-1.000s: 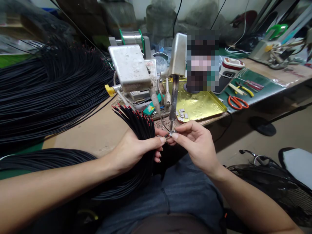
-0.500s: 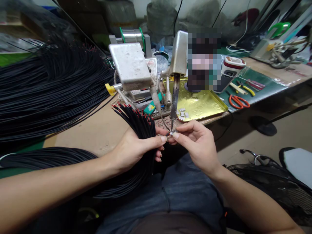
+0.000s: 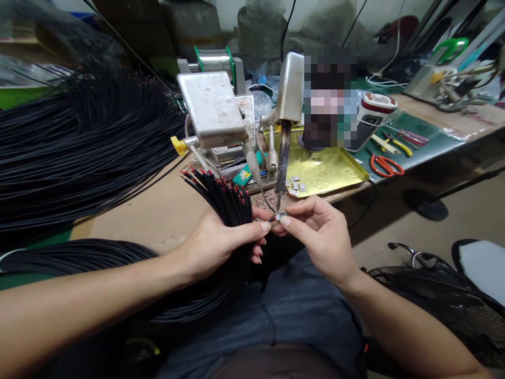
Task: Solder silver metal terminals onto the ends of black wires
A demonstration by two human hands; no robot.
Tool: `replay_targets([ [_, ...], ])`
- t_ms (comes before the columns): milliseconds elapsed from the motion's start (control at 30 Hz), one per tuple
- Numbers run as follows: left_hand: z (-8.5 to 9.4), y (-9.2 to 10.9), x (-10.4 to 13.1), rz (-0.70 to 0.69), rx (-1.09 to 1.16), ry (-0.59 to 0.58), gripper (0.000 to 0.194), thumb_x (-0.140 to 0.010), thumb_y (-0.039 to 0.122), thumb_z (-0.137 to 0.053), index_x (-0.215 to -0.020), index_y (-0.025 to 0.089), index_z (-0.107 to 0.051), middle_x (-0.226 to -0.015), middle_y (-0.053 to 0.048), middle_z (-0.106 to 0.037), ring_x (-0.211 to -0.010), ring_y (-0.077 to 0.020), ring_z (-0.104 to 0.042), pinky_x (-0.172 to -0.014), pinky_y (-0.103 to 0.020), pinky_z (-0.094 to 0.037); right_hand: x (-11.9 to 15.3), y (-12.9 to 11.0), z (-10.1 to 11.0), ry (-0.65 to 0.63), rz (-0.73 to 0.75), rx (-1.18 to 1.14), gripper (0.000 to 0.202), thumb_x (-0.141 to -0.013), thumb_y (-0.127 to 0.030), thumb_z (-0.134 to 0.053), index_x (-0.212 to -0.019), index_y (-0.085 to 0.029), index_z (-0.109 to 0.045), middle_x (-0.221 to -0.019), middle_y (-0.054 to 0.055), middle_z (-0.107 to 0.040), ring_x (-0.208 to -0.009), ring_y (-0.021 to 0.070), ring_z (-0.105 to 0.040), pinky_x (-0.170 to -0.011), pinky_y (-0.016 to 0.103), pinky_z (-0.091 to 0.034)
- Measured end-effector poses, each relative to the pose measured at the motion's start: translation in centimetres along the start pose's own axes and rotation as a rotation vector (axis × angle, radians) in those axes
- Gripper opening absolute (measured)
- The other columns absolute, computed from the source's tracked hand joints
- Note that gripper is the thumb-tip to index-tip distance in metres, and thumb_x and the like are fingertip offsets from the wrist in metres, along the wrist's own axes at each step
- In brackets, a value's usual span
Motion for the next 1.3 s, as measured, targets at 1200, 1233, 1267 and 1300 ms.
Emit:
replay_targets([
  [1200, -0.4, -0.1, 0.2, 0.005, -0.115, -0.005, 0.035, -0.078, 0.035, -0.087, -0.099, 0.010, -0.076, -0.072, -0.003, -0.067, -0.058, -0.0145, -0.064, -0.057, -0.028, -0.061, -0.6, -1.3, 1.1, -0.120, -0.058, 0.064, 0.027, -0.079, -0.026, -0.086, -0.086, -0.015, -0.062, -0.076, 0.002, -0.070, -0.069, 0.0134, -0.072, -0.066, 0.022, -0.060],
  [1233, -0.4, -0.1, 0.2, -0.007, -0.143, 0.001, 0.034, -0.078, 0.036, -0.086, -0.096, 0.010, -0.075, -0.072, -0.003, -0.068, -0.059, -0.0148, -0.065, -0.057, -0.028, -0.061, -0.8, -1.7, 1.6, -0.158, -0.089, 0.084, 0.028, -0.077, -0.024, -0.087, -0.086, -0.014, -0.063, -0.076, 0.002, -0.070, -0.069, 0.0132, -0.072, -0.066, 0.022, -0.059],
  [1267, -0.4, -0.1, 0.3, -0.029, -0.176, 0.003, 0.032, -0.080, 0.037, -0.085, -0.093, 0.010, -0.075, -0.073, -0.004, -0.068, -0.059, -0.0146, -0.065, -0.058, -0.027, -0.060, -1.0, -2.2, 2.2, -0.214, -0.126, 0.119, 0.027, -0.076, -0.022, -0.088, -0.086, -0.014, -0.063, -0.076, 0.001, -0.070, -0.069, 0.0130, -0.071, -0.066, 0.021, -0.058],
  [1300, -0.4, 0.0, 0.3, -0.050, -0.211, 0.001, 0.032, -0.081, 0.039, -0.083, -0.090, 0.010, -0.075, -0.072, -0.004, -0.069, -0.059, -0.0142, -0.065, -0.058, -0.025, -0.059, -1.1, -2.8, 2.8, -0.287, -0.160, 0.173, 0.025, -0.077, -0.021, -0.087, -0.086, -0.014, -0.064, -0.076, 0.001, -0.070, -0.068, 0.0126, -0.070, -0.065, 0.021, -0.057],
])
Point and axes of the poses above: each hand's wrist, its own x-axis away from the middle knuckle, its own z-axis out of the back of the hand, y = z × x, the point moved 1 cm from there along -x, towards the middle knuckle
